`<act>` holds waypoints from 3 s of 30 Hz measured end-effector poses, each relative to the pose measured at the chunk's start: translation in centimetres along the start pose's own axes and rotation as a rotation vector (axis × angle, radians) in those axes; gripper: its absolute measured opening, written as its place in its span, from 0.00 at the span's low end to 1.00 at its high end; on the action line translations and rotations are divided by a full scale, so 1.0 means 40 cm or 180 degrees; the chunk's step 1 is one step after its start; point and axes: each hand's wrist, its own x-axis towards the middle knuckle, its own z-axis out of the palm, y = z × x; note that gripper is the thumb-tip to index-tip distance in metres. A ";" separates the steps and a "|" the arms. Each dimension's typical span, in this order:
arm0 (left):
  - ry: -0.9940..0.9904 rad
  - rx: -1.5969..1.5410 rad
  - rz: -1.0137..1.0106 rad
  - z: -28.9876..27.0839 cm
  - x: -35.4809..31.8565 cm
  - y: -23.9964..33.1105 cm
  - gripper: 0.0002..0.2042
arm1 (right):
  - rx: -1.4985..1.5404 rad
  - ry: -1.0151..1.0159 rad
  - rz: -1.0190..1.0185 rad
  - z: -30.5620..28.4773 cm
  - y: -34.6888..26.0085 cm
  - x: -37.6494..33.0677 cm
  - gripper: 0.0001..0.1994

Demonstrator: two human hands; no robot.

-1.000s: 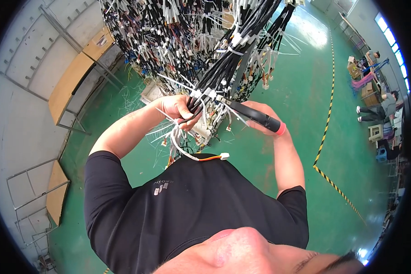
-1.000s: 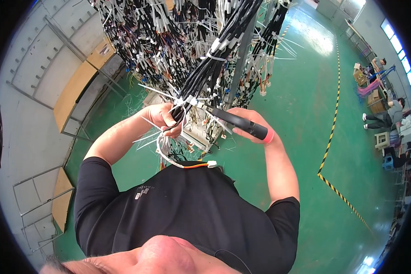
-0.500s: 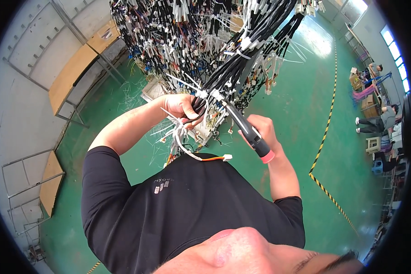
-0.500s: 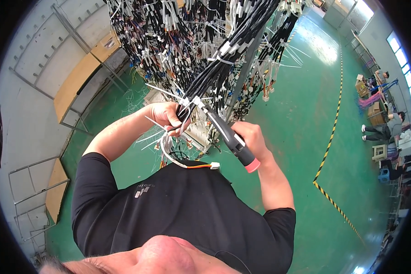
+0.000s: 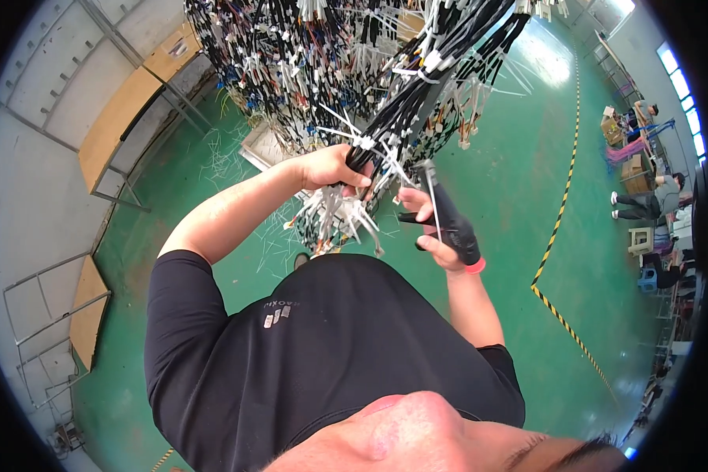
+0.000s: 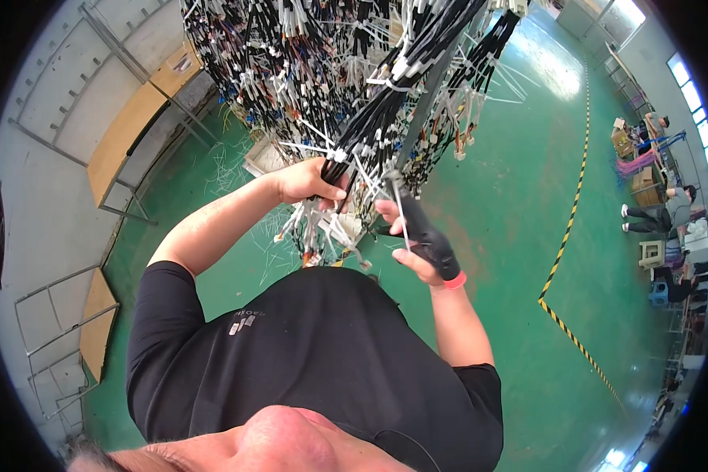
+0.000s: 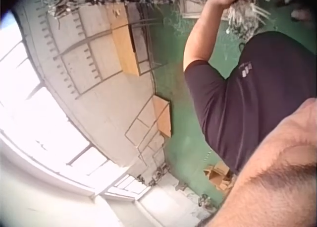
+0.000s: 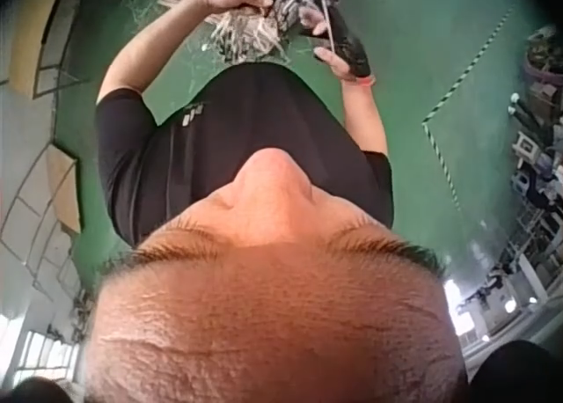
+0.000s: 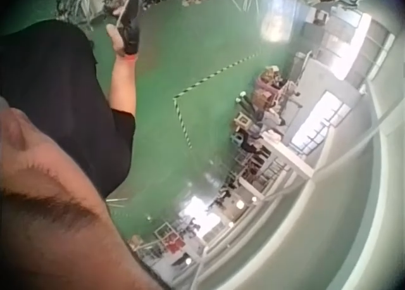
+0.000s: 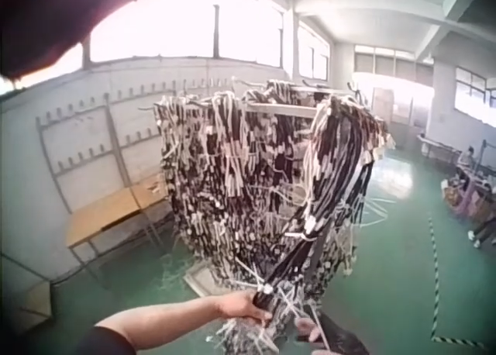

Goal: Using a cable tie gun to tighten and cut cable ties on bundles of wire harnesses on a factory production rack.

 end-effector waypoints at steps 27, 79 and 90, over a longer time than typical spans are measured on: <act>-0.0800 0.0073 0.0067 0.048 0.150 -0.031 0.19 | 0.0742 0.1551 -0.0353 0.058 0.111 -0.025 0.13; -0.1160 -0.0139 0.0045 0.148 0.164 -0.032 0.07 | 0.0178 0.1563 -0.0537 -0.081 0.071 0.100 0.18; 0.1060 0.0989 -0.0179 0.115 0.185 -0.048 0.07 | -0.1618 0.1602 0.1332 -0.088 -0.049 -0.205 0.21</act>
